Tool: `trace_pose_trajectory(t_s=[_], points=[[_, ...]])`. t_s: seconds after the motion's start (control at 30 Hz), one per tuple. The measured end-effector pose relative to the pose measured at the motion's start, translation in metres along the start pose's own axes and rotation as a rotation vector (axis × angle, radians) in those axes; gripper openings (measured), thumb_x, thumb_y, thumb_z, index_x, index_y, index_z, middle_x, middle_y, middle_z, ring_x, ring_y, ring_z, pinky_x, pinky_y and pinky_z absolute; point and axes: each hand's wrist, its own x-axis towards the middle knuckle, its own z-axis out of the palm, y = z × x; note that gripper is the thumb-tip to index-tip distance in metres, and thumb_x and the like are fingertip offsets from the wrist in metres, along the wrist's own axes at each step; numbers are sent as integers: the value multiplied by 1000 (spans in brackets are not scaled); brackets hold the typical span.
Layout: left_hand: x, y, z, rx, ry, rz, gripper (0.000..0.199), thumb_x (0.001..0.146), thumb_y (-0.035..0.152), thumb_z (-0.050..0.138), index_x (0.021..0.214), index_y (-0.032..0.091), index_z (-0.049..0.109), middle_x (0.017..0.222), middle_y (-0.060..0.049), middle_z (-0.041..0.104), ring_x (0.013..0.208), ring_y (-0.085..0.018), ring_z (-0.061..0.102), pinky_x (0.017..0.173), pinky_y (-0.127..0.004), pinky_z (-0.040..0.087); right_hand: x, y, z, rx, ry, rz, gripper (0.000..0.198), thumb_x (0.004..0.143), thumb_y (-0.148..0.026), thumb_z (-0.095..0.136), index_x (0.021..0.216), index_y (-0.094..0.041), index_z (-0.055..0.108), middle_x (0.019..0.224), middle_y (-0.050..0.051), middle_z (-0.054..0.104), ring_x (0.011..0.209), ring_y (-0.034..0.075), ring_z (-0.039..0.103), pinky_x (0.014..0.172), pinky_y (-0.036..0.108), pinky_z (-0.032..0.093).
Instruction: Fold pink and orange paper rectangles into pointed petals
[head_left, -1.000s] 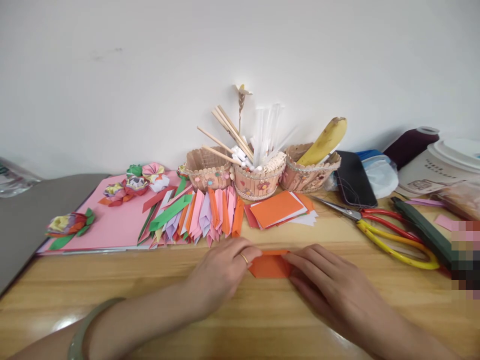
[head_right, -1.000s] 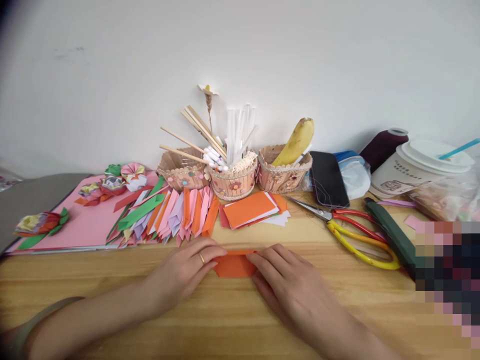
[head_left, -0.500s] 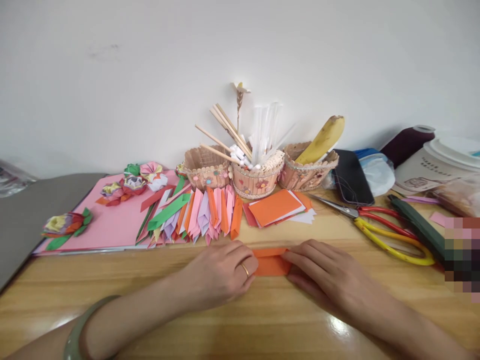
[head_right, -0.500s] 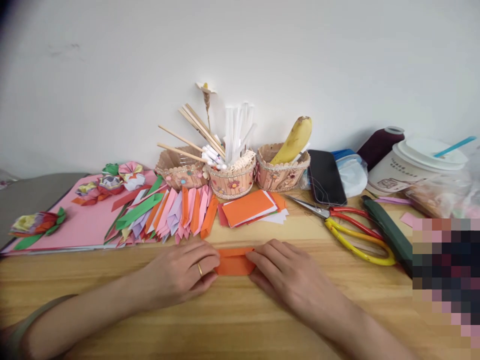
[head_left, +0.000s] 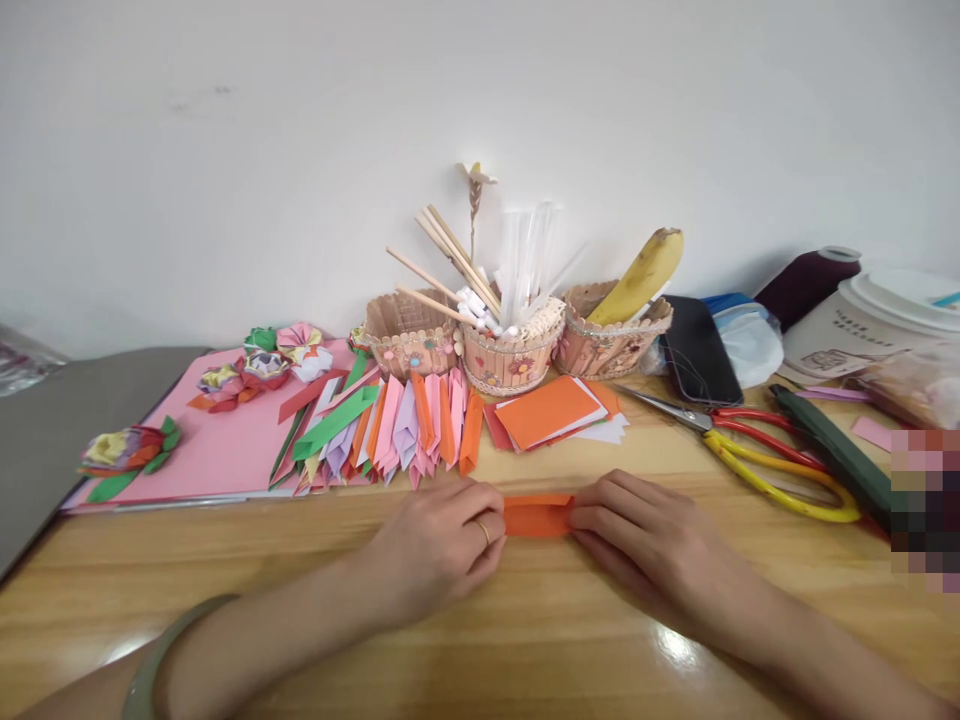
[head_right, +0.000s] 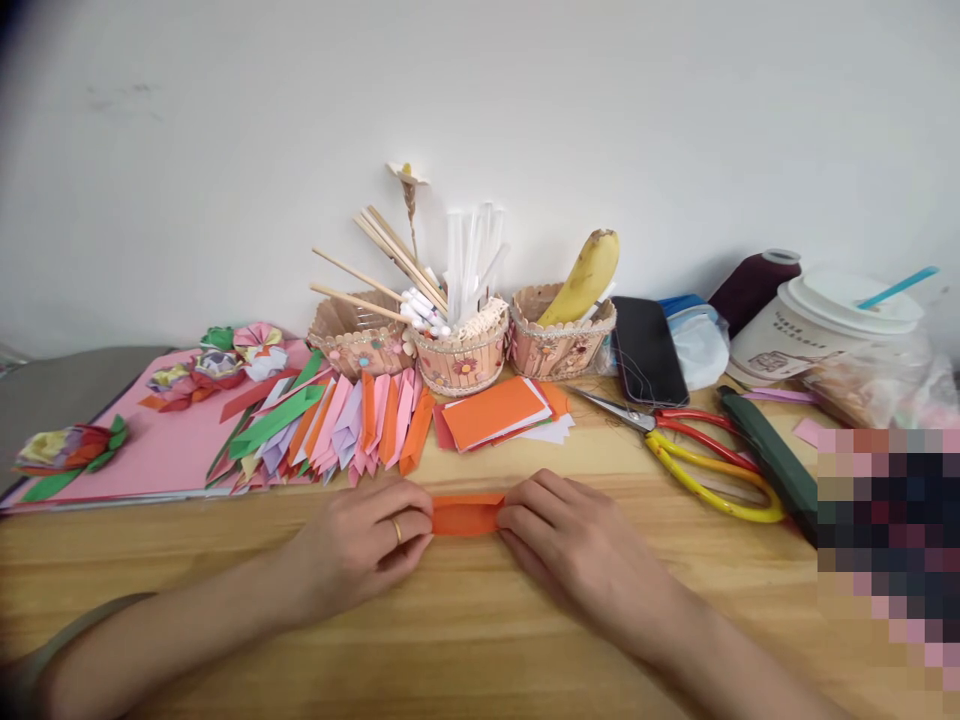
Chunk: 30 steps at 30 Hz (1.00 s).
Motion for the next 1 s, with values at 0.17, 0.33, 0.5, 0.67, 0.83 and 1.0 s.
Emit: trace_pose_trajectory(t_s=[0.17, 0.33, 0.5, 0.67, 0.83, 1.0], points=[[0, 4, 2, -142, -36, -218, 13, 84, 11, 49, 75, 14, 59, 78, -4, 60, 74, -16, 56, 67, -27, 46, 0, 0, 2, 108, -9, 121, 14, 92, -18, 46, 85, -18, 58, 83, 5, 59, 76, 17, 53, 66, 30, 43], [3, 6, 0, -154, -138, -368, 10, 84, 14, 54, 75, 15, 58, 79, -3, 57, 77, -18, 54, 67, -30, 44, 2, -1, 5, 201, -17, 241, 16, 93, -22, 46, 82, -19, 58, 82, 4, 58, 77, 18, 54, 66, 30, 44], [7, 11, -1, -120, -217, -467, 11, 86, 14, 51, 75, 15, 56, 81, -3, 55, 82, -20, 51, 74, -34, 43, 3, -3, 9, 204, -10, 319, 20, 93, -21, 43, 77, -19, 55, 80, 5, 56, 74, 18, 54, 64, 31, 45], [11, 15, 0, -67, -277, -529, 10, 85, 15, 50, 77, 16, 55, 83, -3, 54, 86, -21, 50, 73, -35, 42, 4, -6, 15, 128, 23, 307, 20, 93, -21, 41, 76, -19, 52, 78, 5, 54, 69, 17, 53, 60, 29, 45], [14, 16, 2, -19, -308, -584, 8, 81, 13, 52, 74, 17, 54, 81, -2, 55, 85, -21, 51, 74, -36, 42, 5, -7, 20, 6, 44, 287, 20, 93, -21, 41, 76, -19, 50, 76, 5, 53, 66, 17, 53, 57, 28, 44], [13, 16, 4, 2, -277, -562, 8, 80, 14, 52, 72, 17, 52, 79, -2, 54, 82, -21, 51, 71, -35, 44, 4, -7, 20, -10, 33, 284, 17, 91, -19, 42, 76, -20, 48, 77, 4, 53, 67, 17, 53, 58, 28, 45]])
